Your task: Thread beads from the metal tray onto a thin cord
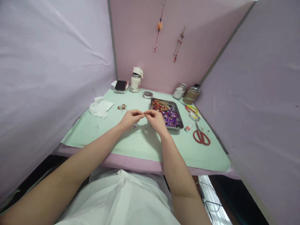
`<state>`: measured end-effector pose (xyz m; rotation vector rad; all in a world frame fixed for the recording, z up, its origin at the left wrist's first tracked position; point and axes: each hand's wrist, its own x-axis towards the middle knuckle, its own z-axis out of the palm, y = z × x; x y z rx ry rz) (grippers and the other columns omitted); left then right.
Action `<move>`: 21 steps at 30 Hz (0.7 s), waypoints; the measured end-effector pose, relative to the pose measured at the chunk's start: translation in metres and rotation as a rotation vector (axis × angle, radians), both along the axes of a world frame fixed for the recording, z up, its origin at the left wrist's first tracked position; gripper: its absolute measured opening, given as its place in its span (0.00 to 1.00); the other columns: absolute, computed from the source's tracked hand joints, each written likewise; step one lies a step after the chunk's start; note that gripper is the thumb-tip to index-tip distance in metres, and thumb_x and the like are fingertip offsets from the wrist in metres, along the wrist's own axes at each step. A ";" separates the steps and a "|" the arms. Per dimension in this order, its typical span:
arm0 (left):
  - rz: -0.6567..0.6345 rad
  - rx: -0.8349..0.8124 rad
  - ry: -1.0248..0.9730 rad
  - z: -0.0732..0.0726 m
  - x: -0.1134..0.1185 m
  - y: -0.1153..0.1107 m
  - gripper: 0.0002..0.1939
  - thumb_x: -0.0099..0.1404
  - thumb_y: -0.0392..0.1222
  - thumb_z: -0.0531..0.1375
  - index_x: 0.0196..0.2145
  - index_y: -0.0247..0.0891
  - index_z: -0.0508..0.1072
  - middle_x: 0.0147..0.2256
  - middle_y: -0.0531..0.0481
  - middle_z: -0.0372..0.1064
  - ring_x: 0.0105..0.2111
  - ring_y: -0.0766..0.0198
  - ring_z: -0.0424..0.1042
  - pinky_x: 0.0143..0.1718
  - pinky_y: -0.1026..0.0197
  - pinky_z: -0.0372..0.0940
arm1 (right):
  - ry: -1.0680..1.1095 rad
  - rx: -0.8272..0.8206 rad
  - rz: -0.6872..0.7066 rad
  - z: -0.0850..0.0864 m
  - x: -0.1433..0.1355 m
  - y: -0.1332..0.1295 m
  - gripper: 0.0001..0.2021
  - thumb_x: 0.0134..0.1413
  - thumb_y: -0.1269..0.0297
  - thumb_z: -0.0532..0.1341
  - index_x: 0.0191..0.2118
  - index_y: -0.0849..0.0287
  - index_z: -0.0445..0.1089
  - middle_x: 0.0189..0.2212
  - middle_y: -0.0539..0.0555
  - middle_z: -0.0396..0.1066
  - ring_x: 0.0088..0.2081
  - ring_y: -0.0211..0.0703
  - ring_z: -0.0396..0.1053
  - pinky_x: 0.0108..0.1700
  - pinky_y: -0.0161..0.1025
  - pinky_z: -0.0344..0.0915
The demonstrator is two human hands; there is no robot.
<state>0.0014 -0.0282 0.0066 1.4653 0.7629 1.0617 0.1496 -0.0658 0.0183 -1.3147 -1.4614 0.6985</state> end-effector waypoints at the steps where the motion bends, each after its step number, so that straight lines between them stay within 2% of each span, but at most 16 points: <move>1: 0.002 -0.003 -0.005 0.000 0.000 0.000 0.12 0.49 0.46 0.64 0.28 0.33 0.74 0.20 0.55 0.63 0.21 0.72 0.56 0.23 0.65 0.51 | 0.000 0.002 -0.001 0.000 0.000 0.000 0.08 0.44 0.63 0.59 0.31 0.59 0.73 0.26 0.50 0.70 0.27 0.37 0.63 0.31 0.35 0.59; 5: -0.008 -0.048 -0.073 -0.001 0.000 0.001 0.12 0.48 0.45 0.65 0.27 0.33 0.74 0.19 0.56 0.61 0.20 0.72 0.56 0.23 0.65 0.50 | 0.015 -0.009 -0.010 0.001 -0.001 0.000 0.08 0.43 0.62 0.60 0.29 0.59 0.71 0.25 0.49 0.69 0.25 0.36 0.61 0.29 0.34 0.58; 13: -0.101 -0.248 -0.253 0.001 -0.002 0.004 0.12 0.46 0.42 0.68 0.26 0.32 0.73 0.19 0.56 0.58 0.19 0.75 0.53 0.20 0.67 0.46 | 0.057 -0.041 0.016 0.000 0.002 0.001 0.10 0.44 0.56 0.62 0.26 0.59 0.68 0.21 0.47 0.62 0.23 0.33 0.55 0.27 0.34 0.54; 17: -0.127 -0.335 -0.323 0.003 -0.003 0.006 0.12 0.45 0.40 0.69 0.26 0.32 0.72 0.21 0.54 0.59 0.20 0.76 0.55 0.19 0.70 0.45 | 0.096 -0.048 0.060 -0.001 0.003 0.001 0.13 0.47 0.53 0.62 0.29 0.59 0.68 0.19 0.46 0.60 0.22 0.32 0.53 0.25 0.34 0.51; 21: -0.136 -0.382 -0.366 0.003 -0.004 0.008 0.12 0.45 0.38 0.69 0.27 0.31 0.72 0.21 0.55 0.59 0.20 0.77 0.55 0.18 0.72 0.46 | 0.124 -0.048 0.082 -0.001 0.002 0.002 0.13 0.46 0.53 0.62 0.32 0.59 0.69 0.21 0.46 0.62 0.23 0.33 0.55 0.26 0.34 0.53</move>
